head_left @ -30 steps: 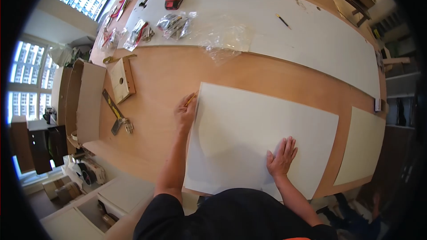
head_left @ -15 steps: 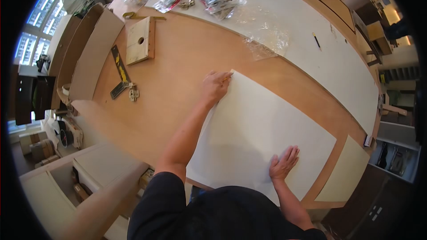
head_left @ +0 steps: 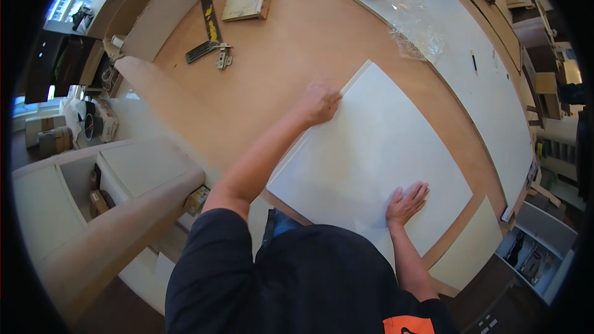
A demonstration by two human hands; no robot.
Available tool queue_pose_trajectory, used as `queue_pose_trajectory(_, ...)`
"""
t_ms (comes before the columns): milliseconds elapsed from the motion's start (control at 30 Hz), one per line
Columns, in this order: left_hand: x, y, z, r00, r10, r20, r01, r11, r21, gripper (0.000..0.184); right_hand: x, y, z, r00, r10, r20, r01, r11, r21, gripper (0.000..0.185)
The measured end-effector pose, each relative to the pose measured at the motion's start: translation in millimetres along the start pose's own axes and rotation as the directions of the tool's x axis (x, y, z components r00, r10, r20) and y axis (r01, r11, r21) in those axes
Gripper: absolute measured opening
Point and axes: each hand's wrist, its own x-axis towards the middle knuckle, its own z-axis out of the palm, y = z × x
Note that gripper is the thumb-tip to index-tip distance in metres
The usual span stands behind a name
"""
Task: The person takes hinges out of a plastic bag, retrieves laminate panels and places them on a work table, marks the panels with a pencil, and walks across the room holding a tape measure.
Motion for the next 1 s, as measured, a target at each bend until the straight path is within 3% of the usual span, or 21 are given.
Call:
queue_pose_trajectory(133, -119, 27, -35, 0.997, -0.056, 0.045, 0.058, 0.998, -0.038, 0.012, -2, 1, 2, 1.0, -0.009, -0.027, 0.009, 1.0, -0.01, 0.073)
queue_pose_trajectory(367, -276, 71, -71, 0.948, -0.316, 0.032, 0.317, 0.945, -0.076, 0.013, -6, 3, 8, 0.998, -0.014, -0.062, 0.014, 1.0, -0.006, 0.072)
queue_pose_trajectory(567, -302, 75, -61, 0.949, -0.309, -0.065, 0.303, 0.949, -0.087, 0.01, -5, 4, 8, 0.999, 0.05, -0.01, -0.049, 0.999, 0.02, 0.072)
queue_pose_trajectory(667, -304, 71, -61, 0.95, -0.312, -0.026, 0.311, 0.949, -0.041, 0.01, -5, 4, 12, 0.998, 0.053, -0.022, -0.054, 0.998, -0.022, 0.072)
queue_pose_trajectory(767, -301, 79, -76, 0.934, -0.339, 0.115, 0.335, 0.941, 0.048, 0.009, -5, 4, 12, 0.998, 0.062, -0.021, -0.062, 0.998, -0.012, 0.074)
queue_pose_trajectory(833, -302, 105, -85, 0.939, -0.344, 0.012, 0.345, 0.938, -0.022, 0.01, -7, 2, 8, 0.998, 0.059, 0.013, -0.059, 0.997, -0.039, 0.075)
queue_pose_trajectory(933, -280, 150, -84, 0.954, -0.244, -0.175, 0.218, 0.964, -0.153, 0.012, -7, 10, 17, 0.997, 0.081, -0.006, -0.081, 0.997, 0.014, 0.078)
queue_pose_trajectory(1000, -259, 171, -67, 0.949, -0.257, -0.184, 0.222, 0.956, -0.191, 0.014, -8, 13, 22, 0.995, 0.099, 0.009, -0.099, 0.992, 0.08, 0.078)
